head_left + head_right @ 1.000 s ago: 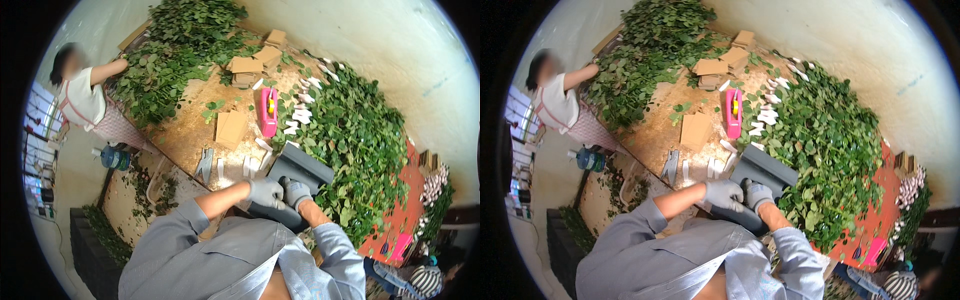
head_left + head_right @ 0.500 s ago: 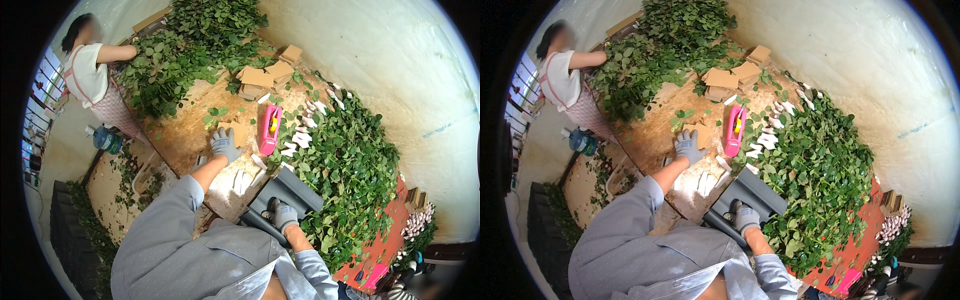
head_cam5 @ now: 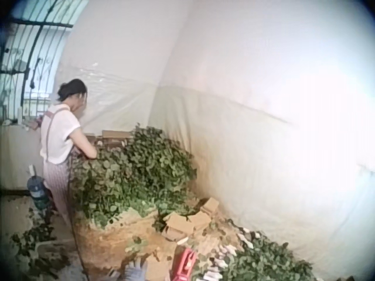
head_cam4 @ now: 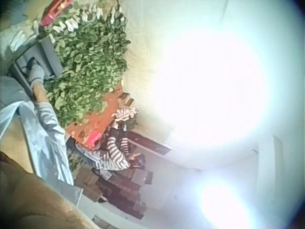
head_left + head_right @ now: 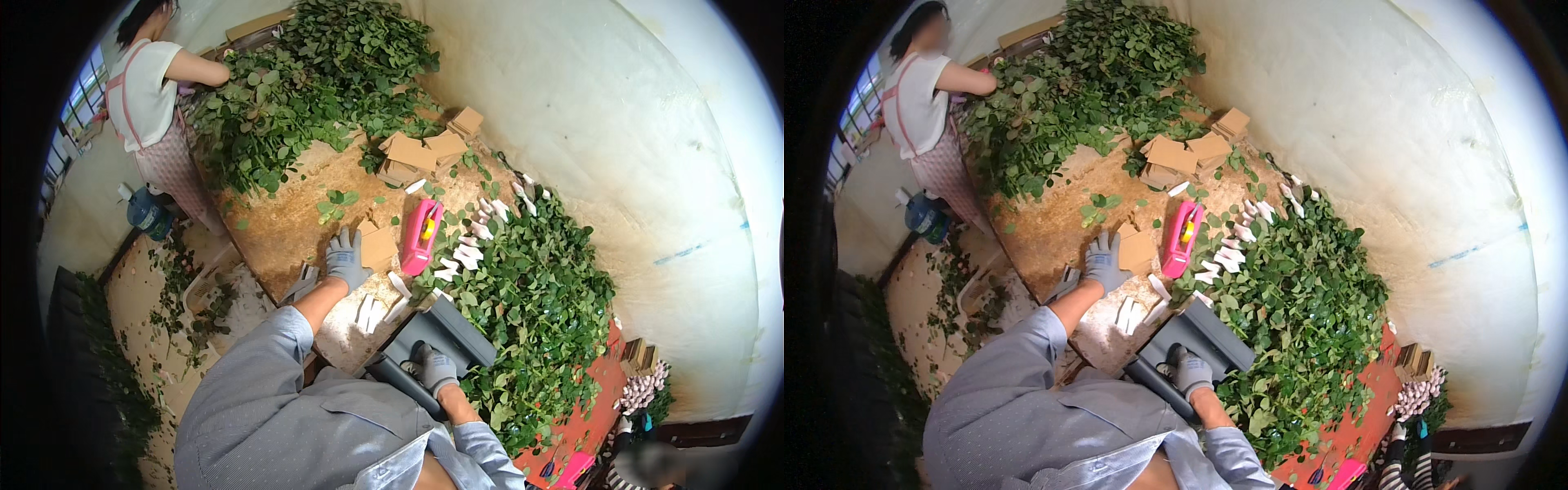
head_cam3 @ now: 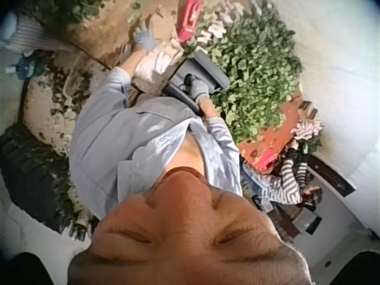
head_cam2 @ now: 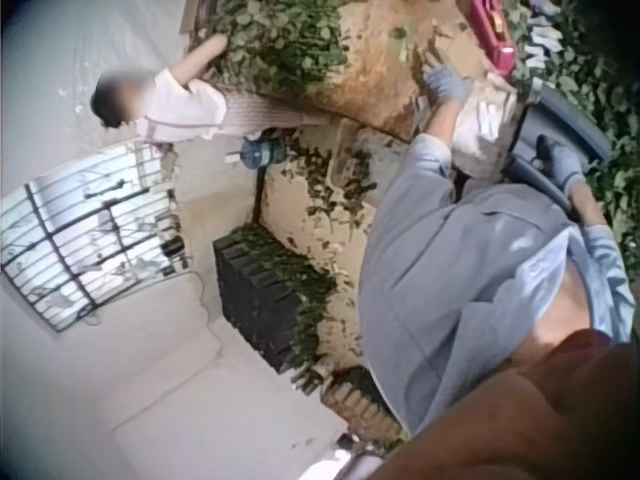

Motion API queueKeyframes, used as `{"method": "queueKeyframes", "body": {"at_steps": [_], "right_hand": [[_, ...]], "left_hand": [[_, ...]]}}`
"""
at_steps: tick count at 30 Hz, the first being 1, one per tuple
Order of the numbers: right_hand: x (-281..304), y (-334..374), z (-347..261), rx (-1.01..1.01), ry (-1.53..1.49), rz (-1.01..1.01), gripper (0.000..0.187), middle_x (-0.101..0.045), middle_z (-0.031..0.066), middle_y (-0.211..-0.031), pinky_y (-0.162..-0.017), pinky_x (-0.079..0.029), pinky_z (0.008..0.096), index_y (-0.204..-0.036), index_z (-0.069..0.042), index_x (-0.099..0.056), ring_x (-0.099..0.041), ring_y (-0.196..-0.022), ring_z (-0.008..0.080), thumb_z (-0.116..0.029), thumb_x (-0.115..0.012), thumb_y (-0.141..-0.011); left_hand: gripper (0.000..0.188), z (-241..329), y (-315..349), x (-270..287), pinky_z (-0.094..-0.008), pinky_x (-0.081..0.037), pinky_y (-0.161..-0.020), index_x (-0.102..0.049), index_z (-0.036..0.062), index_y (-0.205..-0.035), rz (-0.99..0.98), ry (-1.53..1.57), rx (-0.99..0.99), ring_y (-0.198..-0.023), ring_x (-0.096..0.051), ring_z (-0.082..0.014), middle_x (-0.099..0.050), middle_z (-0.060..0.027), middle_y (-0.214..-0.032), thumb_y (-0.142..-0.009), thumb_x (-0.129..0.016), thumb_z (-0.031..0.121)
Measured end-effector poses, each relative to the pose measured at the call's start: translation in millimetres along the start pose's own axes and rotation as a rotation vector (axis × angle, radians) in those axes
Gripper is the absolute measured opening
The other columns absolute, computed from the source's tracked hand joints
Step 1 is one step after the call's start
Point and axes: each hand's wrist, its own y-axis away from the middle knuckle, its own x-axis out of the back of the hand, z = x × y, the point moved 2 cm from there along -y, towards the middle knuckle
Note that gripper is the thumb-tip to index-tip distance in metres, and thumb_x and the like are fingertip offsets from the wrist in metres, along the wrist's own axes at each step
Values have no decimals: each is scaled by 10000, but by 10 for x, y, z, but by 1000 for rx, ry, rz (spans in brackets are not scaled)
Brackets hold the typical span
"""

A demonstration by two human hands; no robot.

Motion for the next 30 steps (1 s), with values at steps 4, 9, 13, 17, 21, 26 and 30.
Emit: {"method": "queueKeyframes", "body": {"at_steps": [4,9,13,17,21,26,30], "right_hand": [[-10,0,20,-11,-1,-7,396,-746,185,-1041,-868,-534,483,-1103,-72,-651,-699,-1007,396,-396,-743,-894],[64,27,-54,-27,-14,-26,483,-732,211,-1088,-896,-527,502,-1113,-84,-658,-684,-1049,417,-492,-745,-871],[54,55,-68,-42,-42,-8,504,-732,209,-1055,-884,-528,491,-1090,-71,-661,-685,-1014,422,-501,-767,-850],[58,31,-51,-15,-63,21,477,-733,206,-978,-826,-534,488,-1016,-61,-664,-692,-945,416,-483,-791,-832],[121,71,-91,-36,-1,-20,558,-726,232,-1095,-880,-534,527,-1198,-87,-612,-681,-1038,444,-545,-694,-891],[122,92,-61,-12,-116,55,509,-718,230,-1128,-910,-530,509,-1193,-83,-626,-671,-1072,436,-445,-752,-858],[234,138,23,147,-217,-80,447,-746,199,-1045,-857,-554,452,-1138,-49,-721,-717,-962,358,-271,-823,-764]], "left_hand": [[1091,19,-2,17,-545,-377,-1087,-284,76,-1597,-73,-53,32,-1310,-471,-428,-384,-240,-1539,-748,-825,497],[1086,-57,27,145,-533,-378,-1078,-277,68,-1599,9,-17,-13,-1293,-487,-407,-436,-247,-1501,-767,-806,522],[1126,-40,105,460,-523,-413,-1076,-273,42,-1591,95,202,-1,-1274,-520,-423,-505,-258,-1412,-739,-855,494],[1054,57,265,620,-404,-494,-1033,-320,5,-1529,105,891,-100,-1186,-608,-286,-574,-203,-1336,-738,-927,345],[639,466,704,728,-285,-529,-926,-490,2,-1344,-272,1381,-214,-1070,-621,-125,-636,-64,-1224,-863,-853,214],[385,711,1097,298,-279,-521,-909,-626,-19,-1243,-660,1448,-231,-983,-638,-114,-695,-24,-1131,-925,-773,140],[267,807,1202,-120,-296,-528,-695,-728,-15,-1088,-860,890,-369,-774,-630,-103,-724,-24,-899,-918,-770,187]]}}
